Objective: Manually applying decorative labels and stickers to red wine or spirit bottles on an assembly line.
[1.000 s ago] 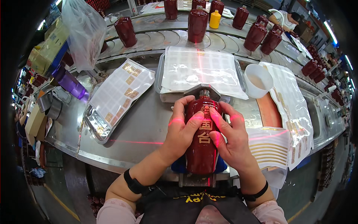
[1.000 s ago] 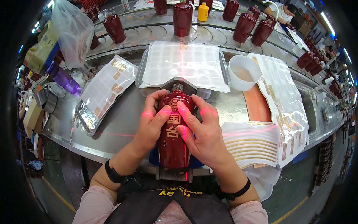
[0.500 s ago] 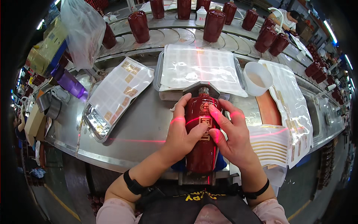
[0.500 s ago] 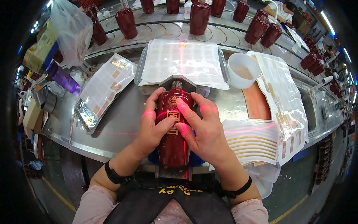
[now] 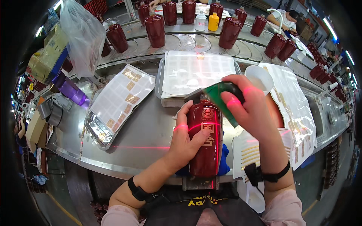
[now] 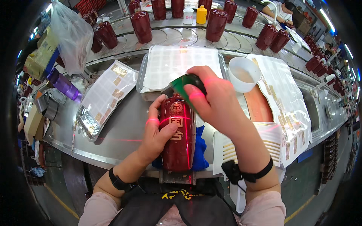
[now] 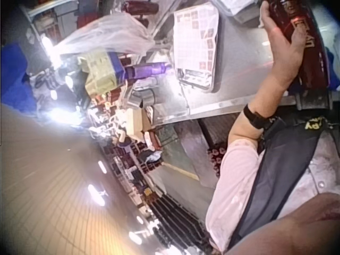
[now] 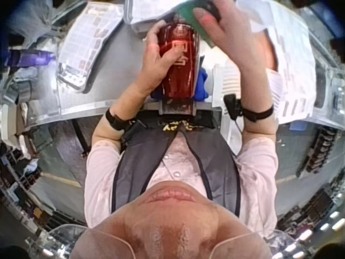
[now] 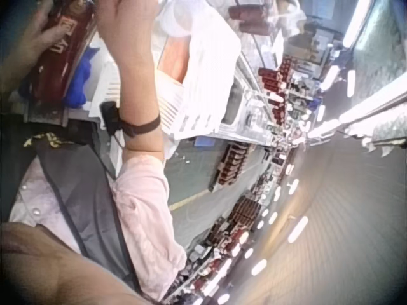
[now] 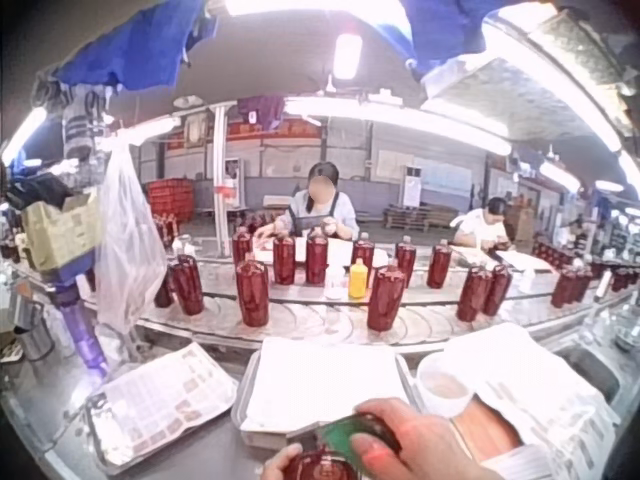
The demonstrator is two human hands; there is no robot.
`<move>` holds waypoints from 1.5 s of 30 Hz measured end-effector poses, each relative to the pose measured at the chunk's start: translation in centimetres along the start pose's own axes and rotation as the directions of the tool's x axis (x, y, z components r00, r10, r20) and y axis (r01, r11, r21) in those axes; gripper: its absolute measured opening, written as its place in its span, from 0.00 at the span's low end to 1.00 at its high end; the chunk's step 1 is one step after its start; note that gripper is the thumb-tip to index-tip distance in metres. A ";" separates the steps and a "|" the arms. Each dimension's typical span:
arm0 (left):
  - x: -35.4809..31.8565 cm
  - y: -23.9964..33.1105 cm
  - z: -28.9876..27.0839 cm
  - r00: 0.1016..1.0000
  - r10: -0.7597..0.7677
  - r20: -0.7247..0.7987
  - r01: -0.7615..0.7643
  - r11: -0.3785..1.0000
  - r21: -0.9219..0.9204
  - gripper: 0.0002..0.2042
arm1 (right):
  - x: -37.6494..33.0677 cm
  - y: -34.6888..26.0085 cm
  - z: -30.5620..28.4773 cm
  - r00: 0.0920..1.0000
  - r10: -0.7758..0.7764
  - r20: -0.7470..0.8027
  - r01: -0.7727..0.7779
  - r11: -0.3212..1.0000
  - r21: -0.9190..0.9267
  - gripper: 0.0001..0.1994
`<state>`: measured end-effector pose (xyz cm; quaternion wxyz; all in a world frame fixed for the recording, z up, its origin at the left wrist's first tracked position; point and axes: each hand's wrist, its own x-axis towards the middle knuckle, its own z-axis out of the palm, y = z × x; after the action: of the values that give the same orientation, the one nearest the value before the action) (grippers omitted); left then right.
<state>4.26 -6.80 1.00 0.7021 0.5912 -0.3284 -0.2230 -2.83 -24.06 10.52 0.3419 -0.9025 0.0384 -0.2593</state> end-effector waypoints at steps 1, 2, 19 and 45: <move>0.0 -0.1 -0.4 1.000 -0.004 -0.007 0.004 1.000 0.004 0.36 | -0.6 -0.3 0.3 0.997 0.065 -0.047 -0.064 0.998 0.023 0.17; 0.1 -0.2 -0.5 0.999 -0.039 -0.002 0.039 0.993 -0.108 0.34 | -1.6 0.4 0.6 0.996 0.072 -0.048 -0.072 0.997 0.017 0.17; 1.7 -0.2 -0.2 0.998 -0.059 -0.003 0.058 0.979 -0.195 0.23 | -6.3 1.0 3.0 0.986 -0.154 0.055 0.164 0.949 -0.270 0.29; 2.0 0.1 -0.8 0.992 -0.114 0.060 0.124 0.966 -0.225 0.23 | -3.7 0.7 0.9 0.978 -0.204 -0.043 0.196 0.969 -0.150 0.24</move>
<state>6.20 -7.70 1.41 0.7427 0.5200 -0.2809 -0.3148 -5.44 -23.14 7.87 0.2463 -0.9162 -0.0241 -0.3153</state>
